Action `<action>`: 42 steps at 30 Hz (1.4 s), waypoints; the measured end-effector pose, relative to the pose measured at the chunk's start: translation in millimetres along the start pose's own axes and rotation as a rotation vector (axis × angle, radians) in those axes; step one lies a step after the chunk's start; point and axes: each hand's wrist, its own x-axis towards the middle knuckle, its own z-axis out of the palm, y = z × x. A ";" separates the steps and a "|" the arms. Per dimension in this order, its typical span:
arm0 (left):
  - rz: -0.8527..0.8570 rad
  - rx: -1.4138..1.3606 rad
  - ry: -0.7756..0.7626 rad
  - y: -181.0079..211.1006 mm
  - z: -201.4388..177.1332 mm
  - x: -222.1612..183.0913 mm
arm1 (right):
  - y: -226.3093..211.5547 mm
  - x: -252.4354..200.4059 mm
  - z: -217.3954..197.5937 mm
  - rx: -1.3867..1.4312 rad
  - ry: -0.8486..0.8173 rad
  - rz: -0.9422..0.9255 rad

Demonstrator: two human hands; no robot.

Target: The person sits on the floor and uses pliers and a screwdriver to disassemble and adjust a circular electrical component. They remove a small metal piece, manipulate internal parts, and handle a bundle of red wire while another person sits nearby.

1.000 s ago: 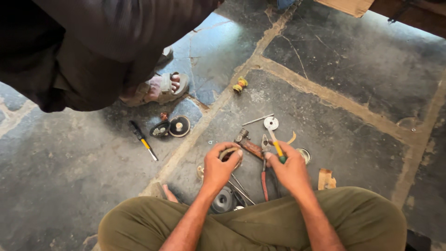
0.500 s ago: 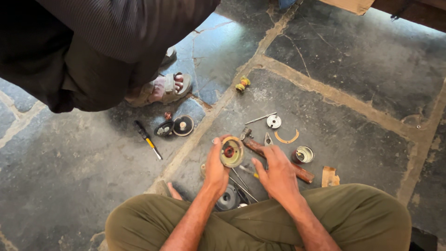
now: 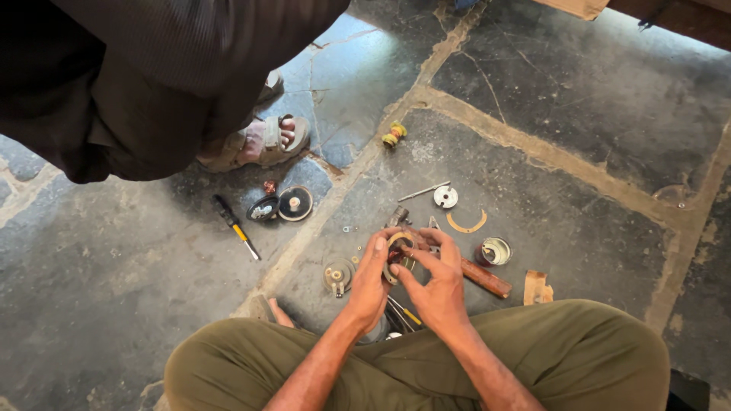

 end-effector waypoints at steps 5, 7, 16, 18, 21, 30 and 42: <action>0.009 0.046 -0.017 -1.3 -0.7 -0.8 | 13.5 1.7 4.2 0.187 -0.081 0.107; 0.061 0.127 0.000 0.0 0.7 -0.1 | 19.0 -1.6 7.8 0.273 -0.138 0.199; 0.157 0.175 0.068 12.4 6.4 2.8 | 32.7 -3.5 12.1 0.685 -0.187 0.329; 0.158 0.149 0.085 13.7 6.6 3.8 | 33.4 -3.0 9.8 0.784 -0.174 0.380; 0.168 0.143 0.117 13.4 5.8 6.7 | 34.8 -3.2 6.2 0.876 -0.134 0.444; 0.335 0.335 0.279 -1.9 -9.5 15.2 | 20.9 -6.7 7.3 0.883 -0.144 0.340; 0.139 0.187 0.311 -8.1 -24.8 19.9 | -17.4 21.3 -59.7 0.506 0.208 0.158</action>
